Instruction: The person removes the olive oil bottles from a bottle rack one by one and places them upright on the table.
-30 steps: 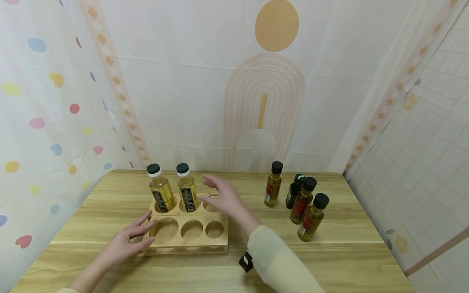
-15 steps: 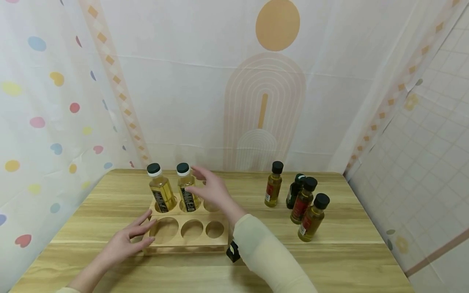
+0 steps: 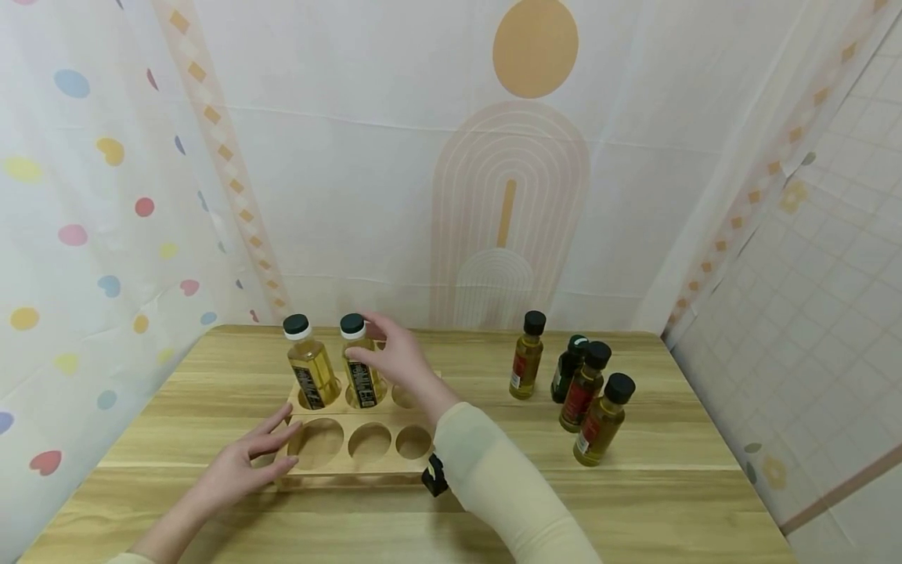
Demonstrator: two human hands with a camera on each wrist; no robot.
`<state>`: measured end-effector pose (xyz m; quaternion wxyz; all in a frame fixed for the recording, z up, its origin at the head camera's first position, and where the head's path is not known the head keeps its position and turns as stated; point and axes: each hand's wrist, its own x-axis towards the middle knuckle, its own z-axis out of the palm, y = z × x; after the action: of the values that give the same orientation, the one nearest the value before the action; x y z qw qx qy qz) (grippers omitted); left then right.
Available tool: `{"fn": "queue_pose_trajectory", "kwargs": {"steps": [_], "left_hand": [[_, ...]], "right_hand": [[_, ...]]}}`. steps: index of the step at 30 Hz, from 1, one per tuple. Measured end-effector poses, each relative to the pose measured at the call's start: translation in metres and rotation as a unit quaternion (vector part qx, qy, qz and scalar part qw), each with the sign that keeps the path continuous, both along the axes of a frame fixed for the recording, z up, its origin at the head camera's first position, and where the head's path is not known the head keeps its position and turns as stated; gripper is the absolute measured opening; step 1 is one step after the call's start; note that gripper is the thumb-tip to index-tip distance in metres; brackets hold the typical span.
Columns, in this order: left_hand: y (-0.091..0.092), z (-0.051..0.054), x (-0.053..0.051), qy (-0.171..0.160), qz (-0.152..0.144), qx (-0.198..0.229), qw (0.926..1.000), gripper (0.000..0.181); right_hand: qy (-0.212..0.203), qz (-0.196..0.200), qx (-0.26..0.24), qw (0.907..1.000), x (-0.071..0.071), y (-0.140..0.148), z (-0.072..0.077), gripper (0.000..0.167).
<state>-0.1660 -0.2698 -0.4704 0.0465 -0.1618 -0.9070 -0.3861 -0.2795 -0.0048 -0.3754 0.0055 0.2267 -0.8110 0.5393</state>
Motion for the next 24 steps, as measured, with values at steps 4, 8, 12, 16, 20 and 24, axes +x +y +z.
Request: {"fn": "queue_pose_trajectory", "kwargs": {"steps": [4, 8, 12, 16, 20, 24], "left_hand": [[0.0003, 0.0003, 0.0001, -0.002, 0.001, 0.001, 1.0000, 0.053], [0.0006, 0.0005, 0.0003, -0.004, 0.003, 0.003, 1.0000, 0.053], [0.0006, 0.0011, 0.0007, -0.005, 0.002, 0.006, 1.0000, 0.053], [0.0004, 0.0015, 0.0007, -0.005, 0.001, 0.005, 1.0000, 0.053], [0.0006, 0.0014, 0.0006, -0.005, 0.002, 0.002, 1.0000, 0.053], [0.0007, 0.0009, 0.0006, -0.005, 0.000, 0.006, 1.0000, 0.053]], "right_hand": [[-0.009, -0.006, -0.013, 0.9999, 0.0003, -0.0023, 0.0021, 0.061], [-0.011, -0.006, -0.033, 0.9994, -0.0001, -0.0051, 0.0034, 0.058], [-0.005, -0.006, -0.045, 0.9990, -0.0006, -0.0072, 0.0044, 0.055], [0.002, -0.010, -0.043, 0.9990, 0.0002, -0.0082, 0.0053, 0.052], [0.002, -0.018, -0.039, 0.9991, 0.0016, -0.0089, 0.0052, 0.050], [0.003, -0.022, -0.034, 0.9992, 0.0023, -0.0093, 0.0040, 0.049]]}}
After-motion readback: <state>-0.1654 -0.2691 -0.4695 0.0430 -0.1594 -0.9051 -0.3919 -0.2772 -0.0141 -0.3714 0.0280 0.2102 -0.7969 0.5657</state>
